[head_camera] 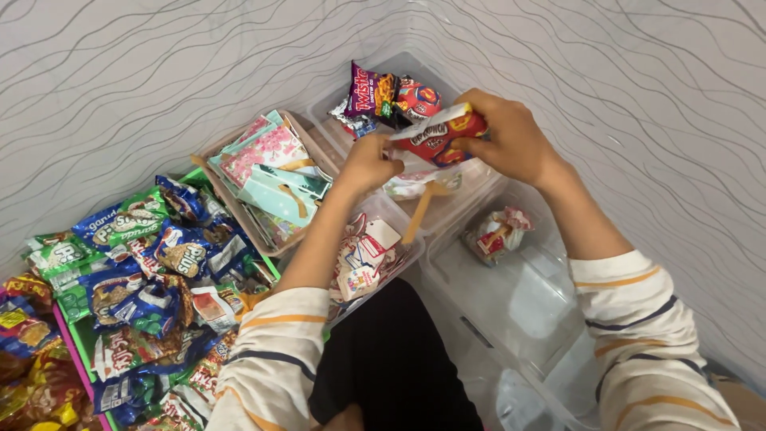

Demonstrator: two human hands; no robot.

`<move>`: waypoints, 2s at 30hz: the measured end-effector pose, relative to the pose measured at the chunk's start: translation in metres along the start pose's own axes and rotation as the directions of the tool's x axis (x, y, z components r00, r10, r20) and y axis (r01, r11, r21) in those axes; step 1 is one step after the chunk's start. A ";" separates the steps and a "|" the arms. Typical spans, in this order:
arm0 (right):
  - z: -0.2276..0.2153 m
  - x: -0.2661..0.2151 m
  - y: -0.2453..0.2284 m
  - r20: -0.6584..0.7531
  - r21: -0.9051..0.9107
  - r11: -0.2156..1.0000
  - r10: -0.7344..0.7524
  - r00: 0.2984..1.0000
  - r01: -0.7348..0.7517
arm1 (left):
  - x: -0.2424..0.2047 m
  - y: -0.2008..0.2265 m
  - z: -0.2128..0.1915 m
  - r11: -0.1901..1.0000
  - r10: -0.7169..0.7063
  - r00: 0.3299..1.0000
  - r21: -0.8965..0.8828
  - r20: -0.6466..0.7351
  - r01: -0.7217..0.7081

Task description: Packing various snack packets into small gift bags and organizing them in bins

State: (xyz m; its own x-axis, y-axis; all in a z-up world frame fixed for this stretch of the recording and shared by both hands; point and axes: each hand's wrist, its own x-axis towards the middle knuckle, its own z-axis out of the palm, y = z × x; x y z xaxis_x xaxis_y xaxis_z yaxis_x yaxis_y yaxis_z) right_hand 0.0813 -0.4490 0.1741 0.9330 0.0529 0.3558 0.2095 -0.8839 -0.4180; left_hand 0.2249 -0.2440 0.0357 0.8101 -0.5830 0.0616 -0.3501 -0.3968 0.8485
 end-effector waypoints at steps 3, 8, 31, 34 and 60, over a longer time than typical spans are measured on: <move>0.000 0.001 -0.004 0.074 -0.111 0.988 -0.102 0.992 0.109 | 0.005 -0.007 0.004 0.997 0.036 0.999 0.072 -0.017 -0.035; -0.012 0.005 -0.035 0.272 -0.273 0.951 -0.067 0.960 0.143 | -0.011 0.037 0.000 0.986 0.042 0.998 0.164 -0.040 -0.035; 0.049 0.007 -0.027 -0.034 -0.211 0.962 0.168 0.985 -0.172 | -0.057 0.032 0.073 0.998 -0.057 0.995 -0.039 -0.077 0.054; 0.049 0.011 -0.021 0.116 -0.336 0.935 0.157 0.981 -0.110 | -0.057 0.043 0.065 0.995 -0.032 0.996 -0.099 -0.082 0.023; 0.035 0.013 -0.027 0.350 -0.261 0.964 0.046 0.935 0.050 | -0.044 0.065 -0.004 0.942 0.011 0.994 0.335 -0.106 0.026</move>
State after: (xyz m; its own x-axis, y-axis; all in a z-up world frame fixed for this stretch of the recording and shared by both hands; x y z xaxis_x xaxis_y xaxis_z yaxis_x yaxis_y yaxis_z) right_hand 0.0980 -0.4082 0.1613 0.9850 0.1716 0.0208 0.1726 -0.9708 -0.1666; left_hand 0.1681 -0.2411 0.0901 0.8515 -0.5091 0.1257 -0.4666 -0.6262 0.6247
